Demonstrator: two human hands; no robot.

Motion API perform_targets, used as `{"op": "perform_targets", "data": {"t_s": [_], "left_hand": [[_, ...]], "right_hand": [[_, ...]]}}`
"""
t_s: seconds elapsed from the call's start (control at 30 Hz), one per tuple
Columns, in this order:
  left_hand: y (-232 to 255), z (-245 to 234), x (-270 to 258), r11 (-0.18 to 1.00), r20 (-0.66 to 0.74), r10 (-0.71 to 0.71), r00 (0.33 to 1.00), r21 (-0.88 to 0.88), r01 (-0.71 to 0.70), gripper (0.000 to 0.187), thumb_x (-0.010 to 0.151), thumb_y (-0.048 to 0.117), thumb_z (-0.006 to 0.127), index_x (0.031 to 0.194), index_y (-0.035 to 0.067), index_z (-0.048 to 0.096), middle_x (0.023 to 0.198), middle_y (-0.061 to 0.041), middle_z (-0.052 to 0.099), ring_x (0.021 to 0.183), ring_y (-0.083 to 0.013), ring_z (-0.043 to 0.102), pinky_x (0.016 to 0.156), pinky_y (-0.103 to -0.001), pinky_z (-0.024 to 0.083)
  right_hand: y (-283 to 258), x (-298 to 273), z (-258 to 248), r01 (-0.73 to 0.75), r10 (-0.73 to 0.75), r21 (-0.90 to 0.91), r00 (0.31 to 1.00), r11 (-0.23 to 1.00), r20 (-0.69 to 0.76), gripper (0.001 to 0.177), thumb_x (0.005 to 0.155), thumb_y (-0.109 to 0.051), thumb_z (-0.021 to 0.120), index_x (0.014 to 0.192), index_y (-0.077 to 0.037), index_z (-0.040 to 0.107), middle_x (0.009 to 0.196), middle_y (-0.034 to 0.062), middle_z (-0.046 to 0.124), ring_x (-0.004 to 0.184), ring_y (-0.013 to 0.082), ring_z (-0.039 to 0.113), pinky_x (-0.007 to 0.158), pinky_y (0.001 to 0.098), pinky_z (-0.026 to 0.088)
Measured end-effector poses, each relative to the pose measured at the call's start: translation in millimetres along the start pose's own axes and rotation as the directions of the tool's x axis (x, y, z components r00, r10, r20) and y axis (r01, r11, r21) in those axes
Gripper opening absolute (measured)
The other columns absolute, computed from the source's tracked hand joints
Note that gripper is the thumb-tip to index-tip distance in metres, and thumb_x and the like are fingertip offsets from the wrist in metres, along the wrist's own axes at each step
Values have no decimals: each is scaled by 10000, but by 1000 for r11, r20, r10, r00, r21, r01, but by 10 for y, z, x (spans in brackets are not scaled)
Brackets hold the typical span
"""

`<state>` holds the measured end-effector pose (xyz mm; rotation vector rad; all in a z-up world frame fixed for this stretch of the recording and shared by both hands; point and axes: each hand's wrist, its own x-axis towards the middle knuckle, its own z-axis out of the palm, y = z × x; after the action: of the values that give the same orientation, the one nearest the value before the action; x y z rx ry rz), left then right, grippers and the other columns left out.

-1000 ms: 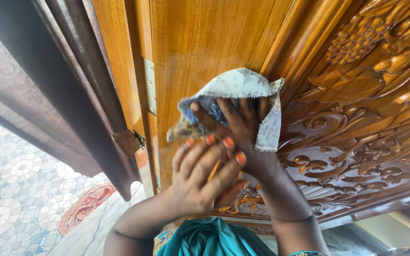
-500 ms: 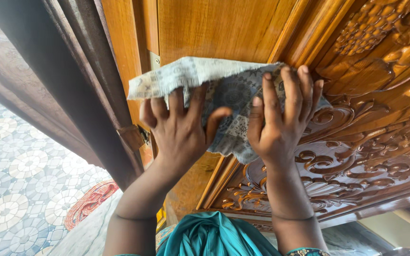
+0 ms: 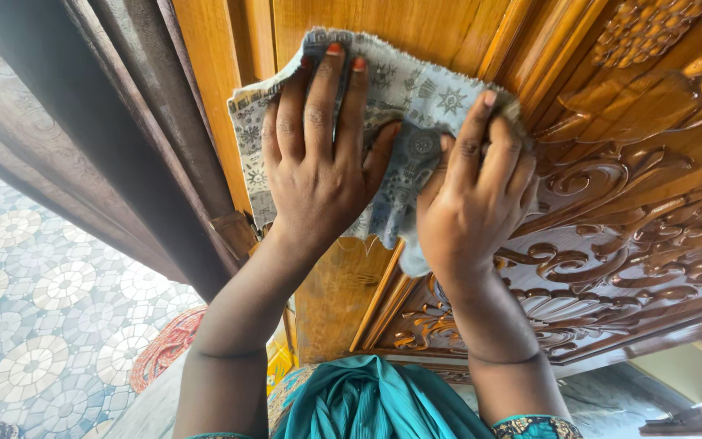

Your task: The person wipes the surface of a carved wooden door using a cloth. They systematically clean the intricate carvings and flat panels, moving the cloth across the door's surface to remove dust or dirt.

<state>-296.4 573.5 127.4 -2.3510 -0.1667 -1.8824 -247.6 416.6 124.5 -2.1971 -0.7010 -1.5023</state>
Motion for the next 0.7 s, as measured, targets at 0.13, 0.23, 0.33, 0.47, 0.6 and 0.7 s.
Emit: {"op": "perform_targets", "data": {"t_s": [0.13, 0.23, 0.33, 0.47, 0.6, 0.7], "left_hand": [[-3, -30, -60, 999, -6, 15, 1000, 47, -15, 504, 1160, 436, 577, 1574, 154, 524, 1615, -140, 410, 1480, -353, 393, 1230, -494, 347], [-5, -11, -80, 1000, 1, 11, 1000, 27, -11, 549, 1147, 457, 555, 1619, 182, 503, 1614, -168, 381, 1472, -385, 380, 1226, -512, 336], [6, 29, -48, 999, 25, -12, 1000, -43, 13, 619, 1117, 561, 532, 1603, 179, 486, 1602, -199, 358, 1468, -437, 359, 1244, -552, 295], [1, 155, 82, 998, 95, 5, 995, -59, 1, 658, 1121, 722, 475, 1595, 265, 452, 1603, -242, 291, 1485, -503, 278, 1255, -636, 186], [-28, 224, 122, 1000, 157, 11, 988, -16, -8, 682, 1104, 824, 373, 1637, 397, 384, 1640, -237, 209, 1512, -501, 190, 1195, -734, 82], [-72, 289, 50, 998, 128, 58, 990, 18, -61, 661, 1118, 780, 326, 1662, 407, 363, 1654, -235, 202, 1522, -481, 168, 1173, -754, 35]], "right_hand": [[-63, -142, 12, 104, -101, -90, 994, 991, 36, 580, 1188, -290, 585, 1611, 50, 381, 1638, 259, 428, 1517, 477, 391, 1292, 550, 316], [34, -78, 124, 118, -120, 97, 992, 988, 21, 642, 1192, -371, 478, 1624, 29, 222, 1659, 303, 237, 1562, 491, 252, 1314, 554, 218], [173, 109, 286, 133, -133, 5, 989, 991, -58, 643, 1148, -465, 460, 1640, -85, 297, 1700, 219, 223, 1606, 445, 237, 1288, 605, 156], [416, 419, 287, 234, -245, -85, 955, 969, -168, 417, 1143, -506, 520, 1437, -212, 484, 1635, -17, 232, 1593, 445, 103, 1267, 617, 102], [400, 508, 232, 175, -182, -108, 982, 979, -56, 542, 1107, -562, 436, 1497, -189, 481, 1621, 180, 181, 1547, 516, 113, 1292, 693, 108], [330, 441, 256, 104, -91, -228, 994, 968, 64, 627, 1063, -559, 354, 1577, -200, 375, 1665, 182, 179, 1555, 534, 100, 1297, 690, 107]]}}
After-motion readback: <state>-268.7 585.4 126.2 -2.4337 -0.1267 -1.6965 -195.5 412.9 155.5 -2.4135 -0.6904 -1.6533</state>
